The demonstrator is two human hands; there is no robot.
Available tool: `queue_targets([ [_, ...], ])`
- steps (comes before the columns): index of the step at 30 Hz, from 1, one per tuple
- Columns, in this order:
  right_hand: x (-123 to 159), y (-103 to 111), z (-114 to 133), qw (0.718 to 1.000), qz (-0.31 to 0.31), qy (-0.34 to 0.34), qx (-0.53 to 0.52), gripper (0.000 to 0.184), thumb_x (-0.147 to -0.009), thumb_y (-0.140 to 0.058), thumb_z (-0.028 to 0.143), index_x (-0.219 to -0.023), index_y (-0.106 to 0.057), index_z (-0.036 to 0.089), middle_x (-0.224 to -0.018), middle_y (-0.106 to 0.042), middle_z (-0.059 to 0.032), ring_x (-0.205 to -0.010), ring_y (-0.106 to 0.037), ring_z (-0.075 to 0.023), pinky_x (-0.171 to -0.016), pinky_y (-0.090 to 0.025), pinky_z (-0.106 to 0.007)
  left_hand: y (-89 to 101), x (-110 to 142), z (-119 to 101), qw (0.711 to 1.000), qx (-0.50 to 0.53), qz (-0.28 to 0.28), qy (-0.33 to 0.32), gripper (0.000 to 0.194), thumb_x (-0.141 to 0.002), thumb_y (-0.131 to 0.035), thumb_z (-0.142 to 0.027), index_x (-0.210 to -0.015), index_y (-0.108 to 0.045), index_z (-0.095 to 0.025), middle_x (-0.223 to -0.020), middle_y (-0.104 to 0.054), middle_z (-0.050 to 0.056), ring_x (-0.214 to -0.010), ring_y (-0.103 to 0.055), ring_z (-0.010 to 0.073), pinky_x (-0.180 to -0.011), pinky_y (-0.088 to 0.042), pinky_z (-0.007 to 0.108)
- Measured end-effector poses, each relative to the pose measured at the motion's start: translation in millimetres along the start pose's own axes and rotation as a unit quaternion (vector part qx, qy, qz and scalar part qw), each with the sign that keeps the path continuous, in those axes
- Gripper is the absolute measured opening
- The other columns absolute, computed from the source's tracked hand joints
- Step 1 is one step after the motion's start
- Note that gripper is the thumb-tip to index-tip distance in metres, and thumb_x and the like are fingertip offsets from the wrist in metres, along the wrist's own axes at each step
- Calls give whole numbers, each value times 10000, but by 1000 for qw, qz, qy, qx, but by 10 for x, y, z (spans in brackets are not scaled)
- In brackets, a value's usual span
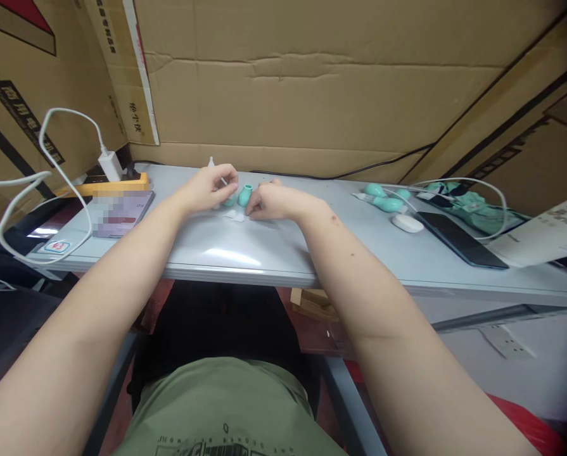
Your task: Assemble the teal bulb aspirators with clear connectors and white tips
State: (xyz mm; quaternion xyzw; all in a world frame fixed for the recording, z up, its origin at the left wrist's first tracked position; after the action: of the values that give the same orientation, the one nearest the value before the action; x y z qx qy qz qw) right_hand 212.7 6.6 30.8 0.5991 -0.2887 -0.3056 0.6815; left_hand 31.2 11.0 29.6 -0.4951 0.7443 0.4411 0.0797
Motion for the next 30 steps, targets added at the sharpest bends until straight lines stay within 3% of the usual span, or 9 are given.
queue_targets([
  [3, 3, 13, -26, 1000, -3, -5, -14, 101, -862, -744, 220, -831, -839, 236, -840, -797, -7, -808, -638, -210, -1122, -335, -466, -18, -8, 52, 999, 33, -8, 19, 130, -955, -636, -322, -976, -593, -201, -845, -705, 14, -643, -699, 133, -581, -517, 254],
  [6, 48, 75, -54, 995, -36, 10, -92, 83, -822, -765, 265, -829, -829, 213, -796, -759, -3, -722, -604, -179, -915, -443, -398, -46, -15, 120, 997, 68, -12, 47, 114, -981, -629, -297, -1014, -584, -197, -987, -716, 50, -663, -751, 144, -544, -544, 248],
  [9, 99, 163, -104, 971, -107, 26, -211, 158, -799, -782, 334, -845, -818, 188, -803, -759, -25, -722, -602, -175, -730, -453, -343, -77, -23, 161, 994, 91, -13, 66, 92, -998, -624, -268, -1036, -582, -196, -1045, -714, 65, -682, -775, 157, -554, -588, 263],
  [14, 84, 212, -178, 914, -216, 53, -339, 233, -793, -845, 417, -865, -817, 197, -845, -798, -64, -773, -663, -193, -728, -533, -342, -95, -45, 202, 988, 118, -20, 99, 71, -1016, -615, -250, -1059, -580, -206, -936, -694, 27, -679, -772, 162, -605, -645, 295],
  [18, 32, 195, -213, 882, -278, 37, -379, 264, -770, -879, 430, -893, -831, 201, -815, -791, -58, -742, -660, -196, -722, -569, -362, -93, -60, 218, 983, 139, -25, 113, 82, -1013, -628, -246, -1070, -578, -214, -955, -706, 32, -691, -766, 161, -629, -668, 315],
  [24, 3, 185, -172, 879, -303, 64, -363, 288, -787, -874, 462, -897, -863, 196, -876, -816, -72, -756, -643, -185, -737, -542, -355, -132, -63, 197, 980, 161, -22, 117, 138, -1022, -646, -297, -1103, -568, -216, -1072, -723, 63, -742, -769, 148, -689, -680, 312],
  [30, -7, 165, -163, 875, -304, 82, -368, 272, -793, -894, 444, -900, -873, 195, -902, -837, -84, -735, -633, -184, -734, -536, -363, -139, -56, 144, 976, 175, -33, 128, 113, -1009, -608, -222, -1112, -562, -209, -1098, -704, 65, -759, -777, 151, -704, -683, 317],
])
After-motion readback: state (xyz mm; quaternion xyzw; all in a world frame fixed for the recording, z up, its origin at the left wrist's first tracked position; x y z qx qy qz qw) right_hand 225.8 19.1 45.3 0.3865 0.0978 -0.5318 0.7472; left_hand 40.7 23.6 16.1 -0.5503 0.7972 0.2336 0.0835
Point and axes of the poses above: each hand's wrist, its own x-axis away from the middle knuckle, its own y-axis out of the back of the hand, z = x × y, the point moved 5 cm from there along -x, towards the middle knuckle
